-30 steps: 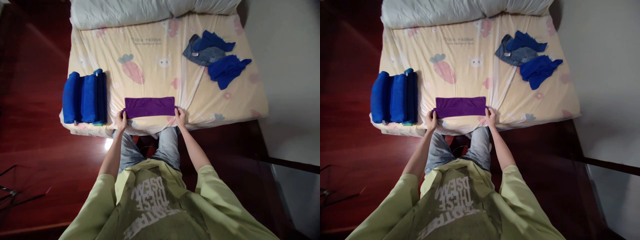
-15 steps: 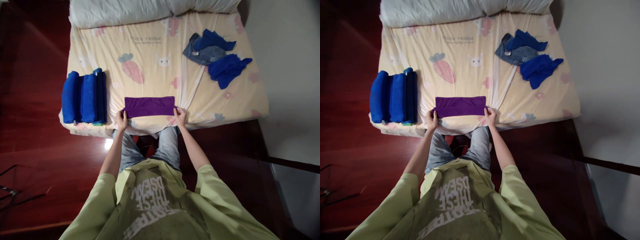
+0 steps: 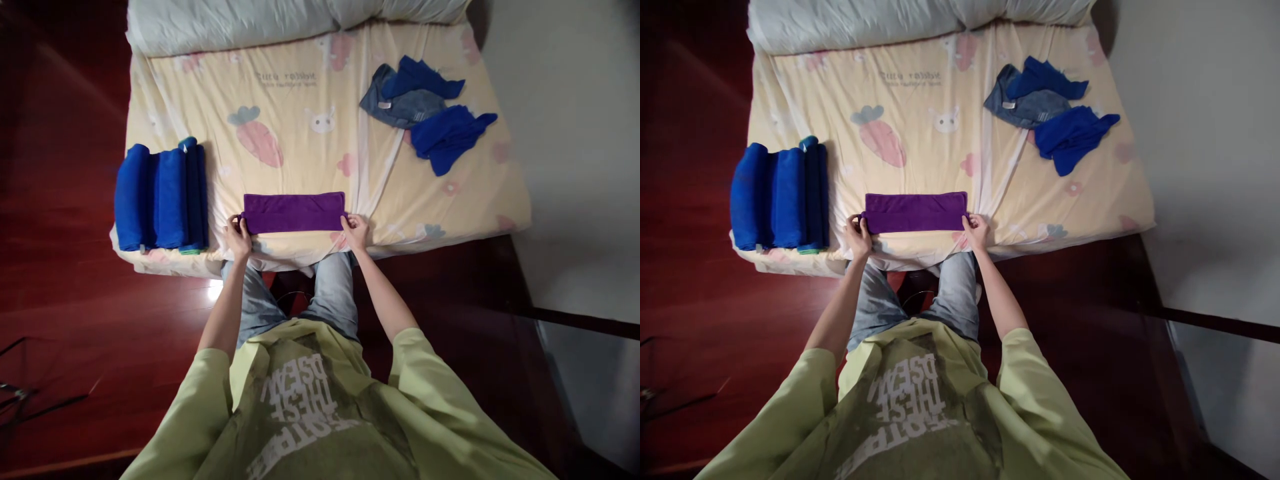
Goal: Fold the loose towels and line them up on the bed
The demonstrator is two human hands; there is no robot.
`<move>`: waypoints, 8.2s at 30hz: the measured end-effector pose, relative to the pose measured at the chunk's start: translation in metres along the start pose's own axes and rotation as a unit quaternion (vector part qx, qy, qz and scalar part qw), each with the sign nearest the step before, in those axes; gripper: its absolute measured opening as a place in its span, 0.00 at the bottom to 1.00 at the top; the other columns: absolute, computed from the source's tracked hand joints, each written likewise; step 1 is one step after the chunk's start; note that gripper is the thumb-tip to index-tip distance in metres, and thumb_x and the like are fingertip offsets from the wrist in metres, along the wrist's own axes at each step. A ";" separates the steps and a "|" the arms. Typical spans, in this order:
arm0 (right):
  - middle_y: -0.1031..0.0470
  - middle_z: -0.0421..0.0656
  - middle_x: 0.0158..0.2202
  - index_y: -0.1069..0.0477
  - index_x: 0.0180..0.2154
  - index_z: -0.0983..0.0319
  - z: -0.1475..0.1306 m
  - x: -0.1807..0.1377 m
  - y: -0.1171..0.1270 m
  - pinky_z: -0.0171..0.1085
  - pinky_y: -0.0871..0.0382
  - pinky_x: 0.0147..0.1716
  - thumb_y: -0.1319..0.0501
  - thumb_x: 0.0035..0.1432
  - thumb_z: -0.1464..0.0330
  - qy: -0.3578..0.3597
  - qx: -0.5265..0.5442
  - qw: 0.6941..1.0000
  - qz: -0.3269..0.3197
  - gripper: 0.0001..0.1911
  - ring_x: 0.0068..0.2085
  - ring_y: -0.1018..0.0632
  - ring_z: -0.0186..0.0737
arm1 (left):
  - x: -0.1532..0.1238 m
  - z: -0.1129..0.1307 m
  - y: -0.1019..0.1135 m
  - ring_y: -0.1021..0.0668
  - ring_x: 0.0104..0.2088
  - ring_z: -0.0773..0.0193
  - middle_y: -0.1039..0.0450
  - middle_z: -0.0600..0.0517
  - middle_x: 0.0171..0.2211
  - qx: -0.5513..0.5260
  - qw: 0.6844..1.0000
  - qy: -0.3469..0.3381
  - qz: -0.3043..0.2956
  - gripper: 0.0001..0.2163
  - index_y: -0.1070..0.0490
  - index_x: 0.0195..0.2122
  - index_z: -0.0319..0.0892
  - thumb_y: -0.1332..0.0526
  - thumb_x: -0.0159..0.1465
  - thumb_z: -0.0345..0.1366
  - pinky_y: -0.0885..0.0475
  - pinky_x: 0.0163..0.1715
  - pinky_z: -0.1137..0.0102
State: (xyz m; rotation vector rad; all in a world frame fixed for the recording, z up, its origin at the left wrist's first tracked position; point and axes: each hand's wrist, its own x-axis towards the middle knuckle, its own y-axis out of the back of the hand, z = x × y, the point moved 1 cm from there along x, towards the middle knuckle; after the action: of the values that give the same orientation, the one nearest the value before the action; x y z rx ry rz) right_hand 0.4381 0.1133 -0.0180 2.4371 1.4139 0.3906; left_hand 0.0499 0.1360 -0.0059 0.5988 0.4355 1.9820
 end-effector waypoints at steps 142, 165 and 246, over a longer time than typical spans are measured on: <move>0.42 0.47 0.75 0.45 0.74 0.61 -0.053 -0.025 -0.007 0.55 0.48 0.75 0.50 0.64 0.78 0.293 -0.277 0.850 -0.339 0.37 0.76 0.42 0.44 | 0.007 0.039 0.003 0.46 0.76 0.43 0.46 0.37 0.74 0.203 0.859 -0.311 -0.352 0.33 0.45 0.75 0.36 0.44 0.69 0.37 0.49 0.74 0.48; 0.25 0.58 0.47 0.25 0.50 0.61 -0.164 0.053 -0.052 0.56 0.30 0.53 0.45 0.56 0.77 0.422 -0.459 0.742 -0.248 0.21 0.52 0.27 0.61 | -0.009 0.033 0.129 0.28 0.66 0.50 0.30 0.40 0.66 0.249 0.852 -0.365 -0.281 0.24 0.33 0.68 0.46 0.50 0.73 0.28 0.31 0.60 0.52; 0.30 0.59 0.65 0.17 0.46 0.66 0.026 0.287 0.125 0.60 0.37 0.66 0.48 0.54 0.76 -0.066 -0.303 0.948 0.077 0.24 0.65 0.33 0.57 | -0.071 0.149 -0.201 0.26 0.49 0.48 0.25 0.40 0.43 0.201 0.883 -0.310 -0.290 0.09 0.26 0.44 0.40 0.44 0.68 0.33 0.35 0.51 0.56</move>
State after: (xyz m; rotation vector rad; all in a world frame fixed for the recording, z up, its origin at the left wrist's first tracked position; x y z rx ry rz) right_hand 0.6850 0.3018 0.0302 2.0179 0.8768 0.5848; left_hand 0.3074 0.1718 -0.0078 1.1625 0.5434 1.0474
